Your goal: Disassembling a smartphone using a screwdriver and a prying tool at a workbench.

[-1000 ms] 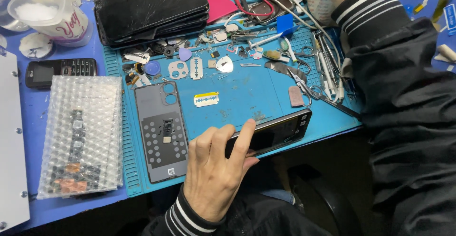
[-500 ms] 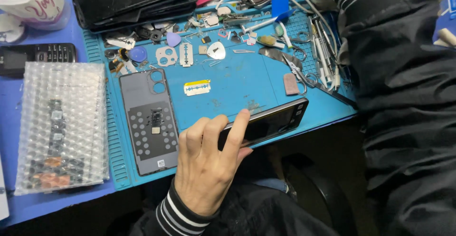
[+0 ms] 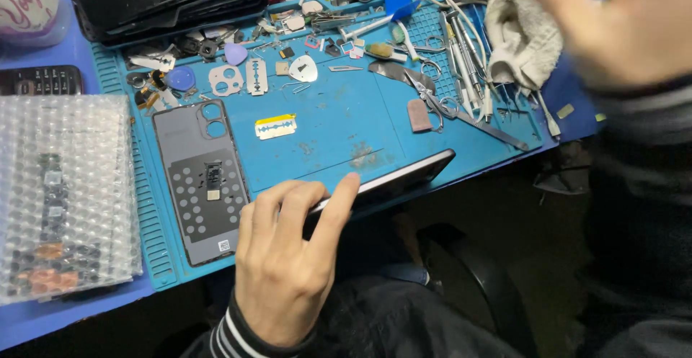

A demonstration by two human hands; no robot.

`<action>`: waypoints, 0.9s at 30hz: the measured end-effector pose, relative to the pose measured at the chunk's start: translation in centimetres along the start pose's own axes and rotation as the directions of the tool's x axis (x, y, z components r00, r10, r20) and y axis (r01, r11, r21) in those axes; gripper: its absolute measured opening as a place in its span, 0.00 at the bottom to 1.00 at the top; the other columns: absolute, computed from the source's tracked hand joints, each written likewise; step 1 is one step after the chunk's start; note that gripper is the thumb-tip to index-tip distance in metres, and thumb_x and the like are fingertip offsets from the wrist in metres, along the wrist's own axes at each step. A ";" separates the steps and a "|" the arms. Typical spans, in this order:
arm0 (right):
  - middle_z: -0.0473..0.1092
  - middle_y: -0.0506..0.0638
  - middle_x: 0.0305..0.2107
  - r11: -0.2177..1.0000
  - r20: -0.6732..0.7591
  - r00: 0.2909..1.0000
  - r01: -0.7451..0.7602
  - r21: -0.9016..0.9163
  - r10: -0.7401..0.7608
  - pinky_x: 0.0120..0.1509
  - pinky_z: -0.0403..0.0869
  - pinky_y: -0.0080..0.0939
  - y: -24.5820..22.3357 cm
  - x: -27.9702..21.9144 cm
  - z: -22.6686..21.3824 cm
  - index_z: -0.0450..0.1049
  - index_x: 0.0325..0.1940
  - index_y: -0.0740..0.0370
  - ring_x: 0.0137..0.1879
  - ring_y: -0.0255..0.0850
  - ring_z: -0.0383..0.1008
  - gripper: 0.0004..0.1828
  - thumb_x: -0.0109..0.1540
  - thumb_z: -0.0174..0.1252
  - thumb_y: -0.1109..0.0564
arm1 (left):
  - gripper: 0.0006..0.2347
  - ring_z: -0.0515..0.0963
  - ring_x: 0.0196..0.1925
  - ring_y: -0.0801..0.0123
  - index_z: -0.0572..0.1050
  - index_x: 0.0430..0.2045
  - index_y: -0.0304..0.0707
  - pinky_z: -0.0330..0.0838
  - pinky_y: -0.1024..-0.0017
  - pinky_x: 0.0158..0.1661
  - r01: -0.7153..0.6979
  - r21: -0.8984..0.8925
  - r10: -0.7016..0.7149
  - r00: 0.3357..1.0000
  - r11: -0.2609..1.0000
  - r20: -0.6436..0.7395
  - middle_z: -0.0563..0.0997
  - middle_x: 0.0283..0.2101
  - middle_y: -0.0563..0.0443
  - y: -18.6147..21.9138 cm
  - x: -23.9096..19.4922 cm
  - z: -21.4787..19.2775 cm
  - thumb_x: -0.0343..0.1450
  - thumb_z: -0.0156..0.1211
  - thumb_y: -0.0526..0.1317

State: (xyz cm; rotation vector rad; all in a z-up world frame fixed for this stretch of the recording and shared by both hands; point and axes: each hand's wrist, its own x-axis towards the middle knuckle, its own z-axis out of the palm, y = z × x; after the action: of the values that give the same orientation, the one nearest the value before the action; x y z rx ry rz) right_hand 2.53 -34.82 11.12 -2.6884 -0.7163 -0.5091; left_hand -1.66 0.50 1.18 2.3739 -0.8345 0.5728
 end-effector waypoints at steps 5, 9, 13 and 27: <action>0.77 0.54 0.43 0.973 0.242 0.967 0.020 0.230 -0.077 0.47 0.76 0.40 -8.8 -0.2 6.1 0.74 0.57 0.68 0.40 0.44 0.76 0.37 0.48 0.77 0.50 | 0.13 0.75 0.31 0.68 0.81 0.43 0.31 0.70 0.67 0.42 -0.059 -0.159 0.051 0.997 0.985 -0.052 0.78 0.40 0.49 -0.2 0.4 -1.3 0.64 0.66 0.26; 0.78 0.49 0.38 0.964 0.198 0.980 -0.044 0.261 -0.009 0.40 0.75 0.38 -9.7 -2.4 8.9 0.75 0.47 0.63 0.35 0.44 0.78 0.21 0.50 0.63 0.66 | 0.12 0.78 0.36 0.67 0.82 0.39 0.32 0.70 0.67 0.43 -0.024 -0.172 0.008 0.996 0.985 -0.093 0.80 0.38 0.50 0.2 0.2 -1.1 0.63 0.70 0.26; 0.79 0.50 0.34 0.878 0.043 0.975 -0.214 0.427 0.217 0.38 0.75 0.31 -10.5 -3.6 9.7 0.77 0.40 0.67 0.32 0.38 0.79 0.17 0.48 0.61 0.74 | 0.35 0.71 0.65 0.49 0.61 0.60 0.32 0.71 0.60 0.66 0.202 -0.224 -0.247 0.949 0.953 -0.197 0.65 0.63 0.36 0.2 -2.4 0.4 0.64 0.80 0.42; 0.70 0.63 0.54 0.812 -0.020 0.995 0.088 0.576 -0.094 0.62 0.79 0.51 -12.3 -3.8 11.1 0.67 0.55 0.65 0.60 0.60 0.78 0.34 0.55 0.71 0.44 | 0.44 0.78 0.55 0.56 0.34 0.72 0.35 0.76 0.64 0.54 0.409 -0.881 -0.264 0.900 0.236 0.347 0.68 0.64 0.32 1.5 1.7 1.3 0.65 0.61 0.30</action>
State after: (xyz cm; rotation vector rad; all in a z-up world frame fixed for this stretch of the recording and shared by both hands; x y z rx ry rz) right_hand -4.20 -21.98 2.22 -2.0912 -0.8448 -0.2420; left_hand -1.19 -1.99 1.69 1.3356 -0.4245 -0.2782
